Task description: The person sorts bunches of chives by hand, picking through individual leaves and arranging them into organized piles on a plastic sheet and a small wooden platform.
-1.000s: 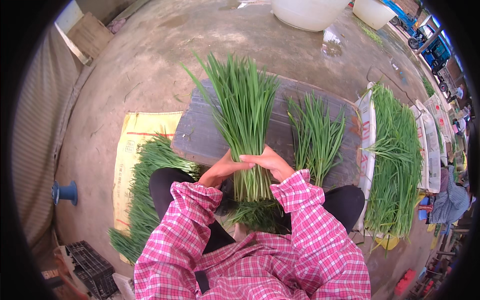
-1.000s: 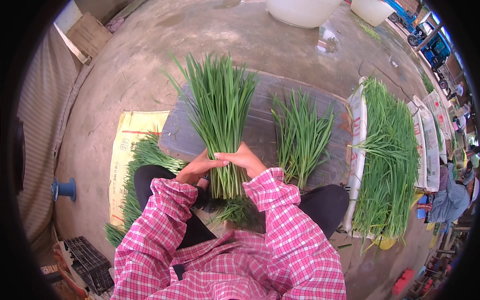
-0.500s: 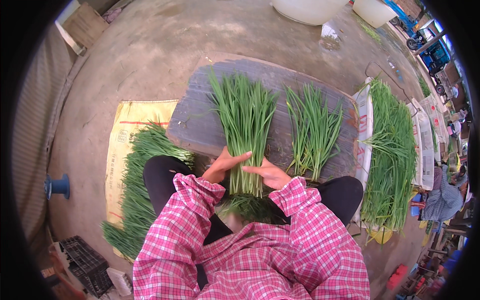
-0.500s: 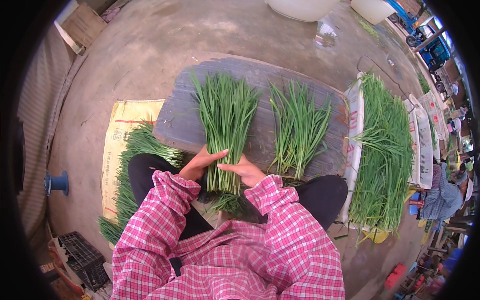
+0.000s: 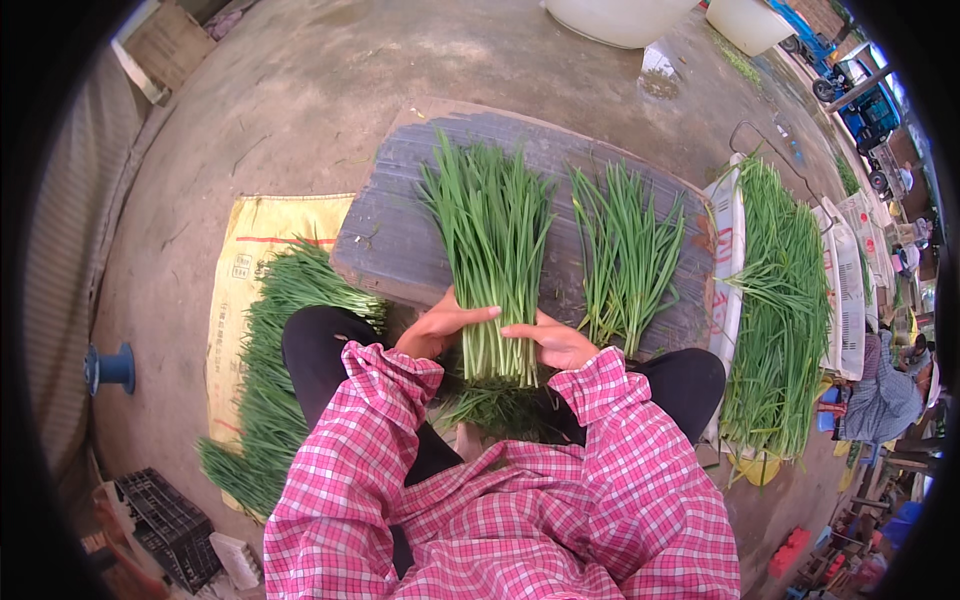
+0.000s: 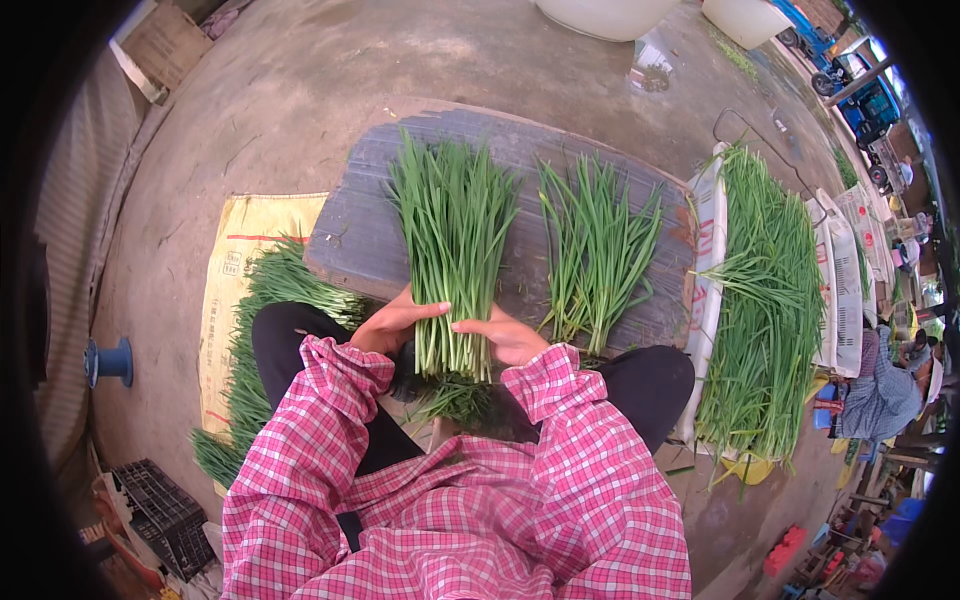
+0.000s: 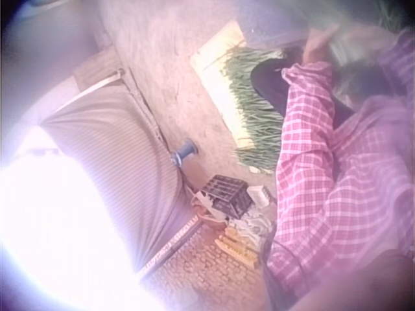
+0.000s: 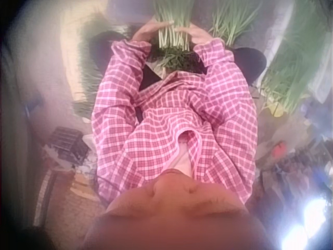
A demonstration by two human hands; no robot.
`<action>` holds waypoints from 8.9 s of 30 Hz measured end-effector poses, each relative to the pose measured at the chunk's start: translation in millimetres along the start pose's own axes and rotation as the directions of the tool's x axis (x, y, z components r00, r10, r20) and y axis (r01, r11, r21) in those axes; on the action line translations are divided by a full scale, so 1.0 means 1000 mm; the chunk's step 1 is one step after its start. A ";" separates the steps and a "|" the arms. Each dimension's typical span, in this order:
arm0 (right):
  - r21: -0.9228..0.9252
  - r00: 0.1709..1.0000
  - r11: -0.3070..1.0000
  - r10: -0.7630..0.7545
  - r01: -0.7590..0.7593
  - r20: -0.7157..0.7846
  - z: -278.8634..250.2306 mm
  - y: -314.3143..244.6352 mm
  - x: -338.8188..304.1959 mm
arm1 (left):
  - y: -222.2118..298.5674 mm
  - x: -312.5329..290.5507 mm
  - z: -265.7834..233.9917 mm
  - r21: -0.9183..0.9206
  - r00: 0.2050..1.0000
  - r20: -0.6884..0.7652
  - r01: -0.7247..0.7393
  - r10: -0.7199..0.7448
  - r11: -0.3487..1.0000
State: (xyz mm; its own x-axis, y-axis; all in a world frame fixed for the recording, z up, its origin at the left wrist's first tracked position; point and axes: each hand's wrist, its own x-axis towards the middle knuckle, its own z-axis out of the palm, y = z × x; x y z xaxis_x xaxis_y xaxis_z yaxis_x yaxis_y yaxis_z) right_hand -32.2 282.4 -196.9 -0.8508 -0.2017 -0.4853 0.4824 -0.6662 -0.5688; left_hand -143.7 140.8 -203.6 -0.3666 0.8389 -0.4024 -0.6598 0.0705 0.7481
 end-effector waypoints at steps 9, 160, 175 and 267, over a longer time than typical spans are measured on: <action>0.064 1.000 0.998 -0.023 0.023 -0.011 -0.008 0.000 -0.008 | -0.001 0.000 0.002 -0.087 0.999 -0.002 0.040 -0.040 0.995; -0.234 0.969 0.967 0.039 -0.097 -0.242 -0.017 -0.006 -0.011 | -0.029 -0.009 0.012 -0.387 0.969 -0.073 0.192 -0.238 0.902; -0.210 0.966 0.974 0.029 -0.085 -0.257 -0.014 -0.002 -0.008 | -0.033 -0.011 0.014 -0.463 0.957 -0.109 0.189 -0.268 0.866; 0.010 0.894 0.904 -0.423 0.426 0.146 0.051 -0.013 -0.191 | -0.057 -0.007 0.014 0.339 0.803 -0.527 -0.101 0.277 0.935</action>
State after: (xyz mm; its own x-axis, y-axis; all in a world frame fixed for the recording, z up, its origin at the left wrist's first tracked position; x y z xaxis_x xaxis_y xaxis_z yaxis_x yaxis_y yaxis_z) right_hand 113.8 293.4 -63.0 -0.9954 -0.0036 -0.0959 0.0714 -0.6959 -0.7146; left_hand -94.4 138.7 -236.5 -0.8234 0.4085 -0.3939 -0.3581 0.1646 0.9191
